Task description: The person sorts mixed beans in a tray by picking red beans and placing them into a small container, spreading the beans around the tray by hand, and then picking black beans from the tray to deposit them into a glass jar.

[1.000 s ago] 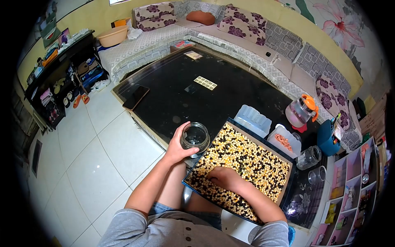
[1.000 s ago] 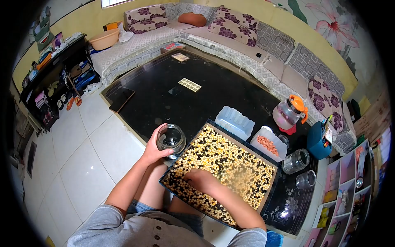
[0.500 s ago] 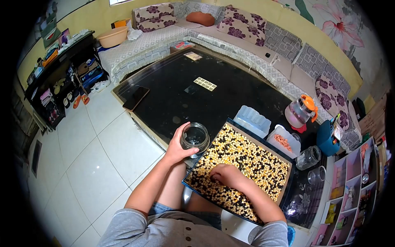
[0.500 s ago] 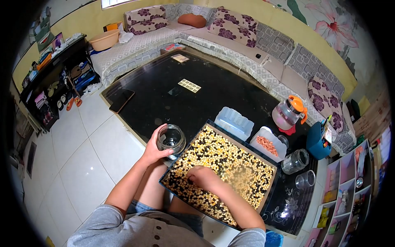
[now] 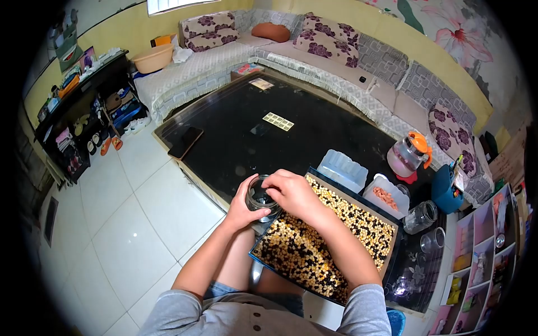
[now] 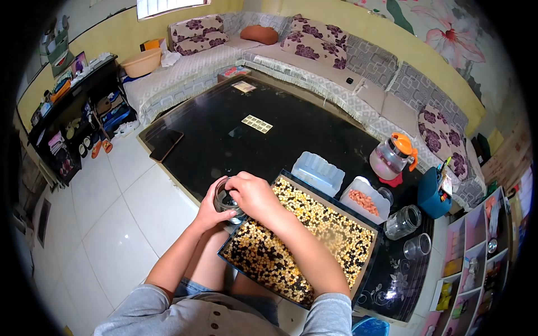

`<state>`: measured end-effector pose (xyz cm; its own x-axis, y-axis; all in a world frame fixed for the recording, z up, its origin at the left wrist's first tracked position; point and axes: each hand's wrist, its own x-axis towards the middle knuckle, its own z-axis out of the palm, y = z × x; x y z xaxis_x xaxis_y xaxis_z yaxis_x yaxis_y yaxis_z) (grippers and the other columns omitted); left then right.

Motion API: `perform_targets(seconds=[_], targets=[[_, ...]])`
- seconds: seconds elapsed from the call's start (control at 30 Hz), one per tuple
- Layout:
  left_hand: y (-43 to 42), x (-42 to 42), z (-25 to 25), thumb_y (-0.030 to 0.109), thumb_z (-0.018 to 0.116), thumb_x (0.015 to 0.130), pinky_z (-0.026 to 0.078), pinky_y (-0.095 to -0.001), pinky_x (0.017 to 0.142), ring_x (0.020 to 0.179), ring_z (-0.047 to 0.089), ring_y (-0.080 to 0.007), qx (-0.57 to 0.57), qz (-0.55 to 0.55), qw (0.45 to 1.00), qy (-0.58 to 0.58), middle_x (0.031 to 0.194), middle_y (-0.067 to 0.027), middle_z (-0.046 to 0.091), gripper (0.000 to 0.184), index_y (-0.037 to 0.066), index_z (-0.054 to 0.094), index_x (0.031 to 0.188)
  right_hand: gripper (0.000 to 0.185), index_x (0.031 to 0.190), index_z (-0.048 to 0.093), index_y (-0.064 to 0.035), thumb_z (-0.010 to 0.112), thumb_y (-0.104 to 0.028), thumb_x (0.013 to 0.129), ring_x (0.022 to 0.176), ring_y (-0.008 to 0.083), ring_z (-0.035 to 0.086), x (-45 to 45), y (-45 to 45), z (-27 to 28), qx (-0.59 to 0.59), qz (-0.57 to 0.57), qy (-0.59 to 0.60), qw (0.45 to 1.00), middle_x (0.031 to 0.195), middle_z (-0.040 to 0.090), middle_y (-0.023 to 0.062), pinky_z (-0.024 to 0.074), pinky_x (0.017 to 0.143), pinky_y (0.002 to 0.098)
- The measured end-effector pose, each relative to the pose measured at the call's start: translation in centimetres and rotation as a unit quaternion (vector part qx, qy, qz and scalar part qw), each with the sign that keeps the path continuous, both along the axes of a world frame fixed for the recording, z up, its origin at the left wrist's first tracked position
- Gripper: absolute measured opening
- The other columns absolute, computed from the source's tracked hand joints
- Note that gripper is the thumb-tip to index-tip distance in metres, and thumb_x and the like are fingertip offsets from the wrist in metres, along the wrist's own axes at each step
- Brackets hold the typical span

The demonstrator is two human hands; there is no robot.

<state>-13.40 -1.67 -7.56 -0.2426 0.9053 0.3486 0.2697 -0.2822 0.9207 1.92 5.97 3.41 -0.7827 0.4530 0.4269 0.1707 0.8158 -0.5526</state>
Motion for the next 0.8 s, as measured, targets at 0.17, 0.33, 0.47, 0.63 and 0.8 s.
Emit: perform_targets(seconds=[0.17,0.33,0.47,0.63,0.8], targets=[[-0.1,0.1,0.5,0.028,0.078,0.057,0.030,-0.0351,0.103,0.121,0.040,-0.0263,-0.007,0.003,1.000,0.002,0.128,-0.0161,0.041,0.092,0.001,0.033,0.133,0.013,0.088,0.062,-0.0047,0.059,-0.005,0.076,0.079,0.0308,0.060,0.1,0.1,-0.7,0.008,0.007,-0.023,1.000,0.086,0.060,0.0114,0.0489,0.070,0.0375],[-0.1,0.1,0.3,0.027,0.078,0.057,0.029,-0.0346,0.104,0.122,0.040,-0.0259,0.005,-0.001,1.000,-0.009,0.129,-0.0162,0.041,0.091,0.001,0.034,0.133,0.011,0.086,0.063,-0.0046,0.060,-0.007,0.076,0.076,0.0266,0.061,4.8,-0.1,-2.0,-0.038,-0.061,-0.054,0.996,0.084,0.060,0.0115,0.0499,0.070,0.0334],[-0.2,0.2,0.3,0.028,0.078,0.057,0.029,-0.0349,0.104,0.123,0.039,-0.0263,0.002,0.004,1.000,-0.001,0.129,-0.0164,0.040,0.092,0.001,0.034,0.133,0.009,0.083,0.064,-0.0030,0.060,-0.004,0.075,0.075,0.0226,0.063,7.3,-0.7,-4.6,-0.117,-0.077,-0.189,0.972,0.082,0.064,0.0108,0.0513,0.071,0.0317],[-0.3,0.3,0.7,0.030,0.078,0.058,0.029,-0.0352,0.104,0.123,0.039,-0.0265,-0.003,0.005,1.000,0.000,0.129,-0.0164,0.040,0.092,0.002,0.033,0.133,0.014,0.088,0.065,-0.0033,0.063,-0.007,0.074,0.080,0.0252,0.063,8.6,-0.9,-8.0,-0.101,-0.088,-0.244,0.960,0.088,0.065,0.0122,0.0514,0.075,0.0323],[-0.2,0.3,0.7,0.030,0.078,0.058,0.029,-0.0353,0.104,0.123,0.039,-0.0267,-0.006,0.006,1.000,0.005,0.129,-0.0166,0.040,0.092,0.002,0.033,0.133,0.015,0.088,0.063,-0.0040,0.065,-0.011,0.074,0.079,0.0263,0.062,8.5,-1.1,-8.5,-0.080,-0.093,-0.255,0.959,0.087,0.063,0.0133,0.0509,0.074,0.0334]])
